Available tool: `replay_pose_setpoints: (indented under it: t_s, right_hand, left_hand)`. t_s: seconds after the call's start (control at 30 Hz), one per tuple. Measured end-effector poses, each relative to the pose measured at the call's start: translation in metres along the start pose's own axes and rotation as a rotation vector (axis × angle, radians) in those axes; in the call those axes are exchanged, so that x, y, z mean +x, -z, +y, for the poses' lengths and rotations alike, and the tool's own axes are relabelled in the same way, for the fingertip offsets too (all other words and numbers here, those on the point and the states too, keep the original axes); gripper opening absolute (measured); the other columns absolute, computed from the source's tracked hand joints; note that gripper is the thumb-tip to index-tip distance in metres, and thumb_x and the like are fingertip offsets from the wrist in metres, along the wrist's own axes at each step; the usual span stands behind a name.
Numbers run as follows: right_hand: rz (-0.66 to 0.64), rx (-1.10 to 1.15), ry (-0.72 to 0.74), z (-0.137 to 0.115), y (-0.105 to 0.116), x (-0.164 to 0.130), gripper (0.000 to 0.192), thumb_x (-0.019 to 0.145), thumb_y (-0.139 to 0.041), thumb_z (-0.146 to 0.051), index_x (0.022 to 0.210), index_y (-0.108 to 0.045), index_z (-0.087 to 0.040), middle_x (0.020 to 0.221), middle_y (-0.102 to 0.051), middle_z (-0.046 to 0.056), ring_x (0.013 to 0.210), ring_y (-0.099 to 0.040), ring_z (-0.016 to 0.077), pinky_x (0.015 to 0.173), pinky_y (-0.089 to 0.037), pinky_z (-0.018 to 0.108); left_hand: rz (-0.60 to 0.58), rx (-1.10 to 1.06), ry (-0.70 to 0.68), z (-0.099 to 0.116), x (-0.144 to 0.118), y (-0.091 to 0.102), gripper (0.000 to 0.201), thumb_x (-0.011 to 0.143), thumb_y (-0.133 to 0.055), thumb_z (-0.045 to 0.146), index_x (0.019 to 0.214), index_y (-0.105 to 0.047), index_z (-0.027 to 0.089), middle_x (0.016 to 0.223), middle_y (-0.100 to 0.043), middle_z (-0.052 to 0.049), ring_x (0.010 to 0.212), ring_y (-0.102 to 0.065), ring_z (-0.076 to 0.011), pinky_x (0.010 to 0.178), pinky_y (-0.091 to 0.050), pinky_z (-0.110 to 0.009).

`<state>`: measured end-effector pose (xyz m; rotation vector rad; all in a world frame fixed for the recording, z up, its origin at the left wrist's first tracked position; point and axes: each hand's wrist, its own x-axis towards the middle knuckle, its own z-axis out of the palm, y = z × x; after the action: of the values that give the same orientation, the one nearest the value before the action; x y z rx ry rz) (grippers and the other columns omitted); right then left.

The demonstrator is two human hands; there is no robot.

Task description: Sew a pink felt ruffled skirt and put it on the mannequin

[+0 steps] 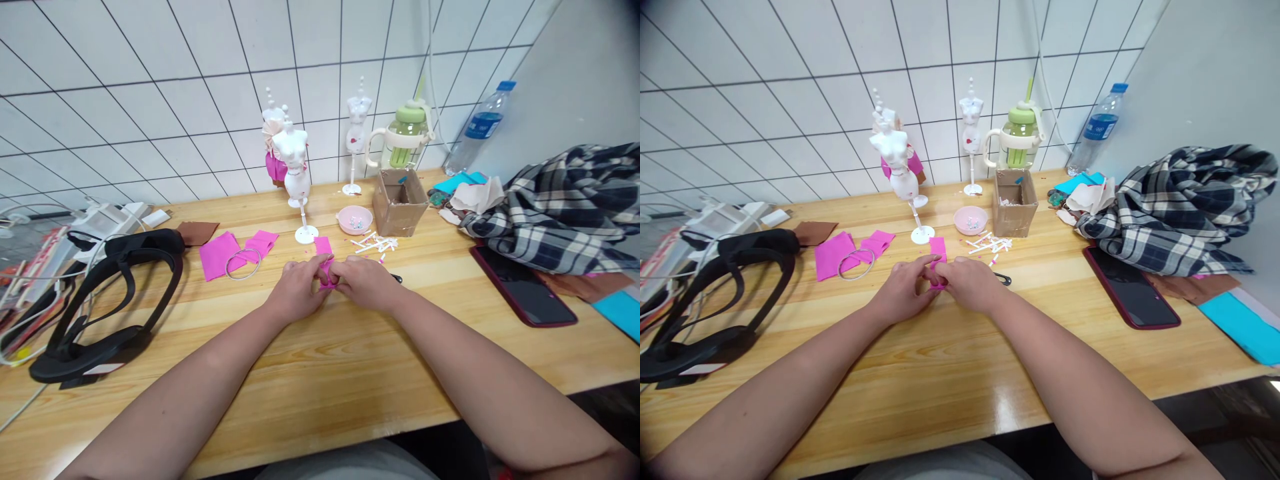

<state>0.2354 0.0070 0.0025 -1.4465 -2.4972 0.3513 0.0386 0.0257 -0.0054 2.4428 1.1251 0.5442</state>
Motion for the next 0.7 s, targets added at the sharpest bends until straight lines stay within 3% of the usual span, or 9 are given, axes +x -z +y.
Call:
replay_pose_setpoints:
  t_s: [0.13,0.4,0.7]
  right_hand:
    - [0.061,0.044,-0.033,-0.0030,-0.0001,-0.0012,0.025,0.085,-0.065,-0.030,0.108,-0.059,-0.022,0.103,-0.067,0.005,0.092,-0.060,0.0192,0.069,-0.036,0.027]
    - [-0.028,0.077,-0.155,0.0005,-0.0037,0.0026,0.013,0.086,-0.060,-0.030,0.089,-0.071,-0.026,0.080,-0.070,0.000,0.076,-0.060,0.0163,0.061,-0.033,0.026]
    - [-0.090,0.203,-0.301,0.0010,-0.0003,0.0054,0.012,0.084,-0.060,-0.033,0.085,-0.070,-0.026,0.079,-0.071,-0.003,0.068,-0.059,0.0128,0.054,-0.031,0.024]
  left_hand:
    - [0.008,0.012,0.010,-0.0019,0.0010,-0.0023,0.058,0.081,-0.061,0.020,0.134,-0.039,0.026,0.094,-0.072,0.001,0.098,-0.066,-0.0229,0.094,-0.037,-0.043]
    - [0.013,0.019,-0.009,-0.0047,0.0000,-0.0021,0.053,0.081,-0.059,0.020,0.130,-0.041,0.025,0.093,-0.073,0.002,0.099,-0.066,-0.0220,0.095,-0.034,-0.043]
    - [0.044,0.025,-0.023,-0.0073,0.0023,-0.0041,0.050,0.079,-0.059,0.017,0.126,-0.045,0.024,0.091,-0.072,0.001,0.091,-0.067,-0.0212,0.089,-0.040,-0.040]
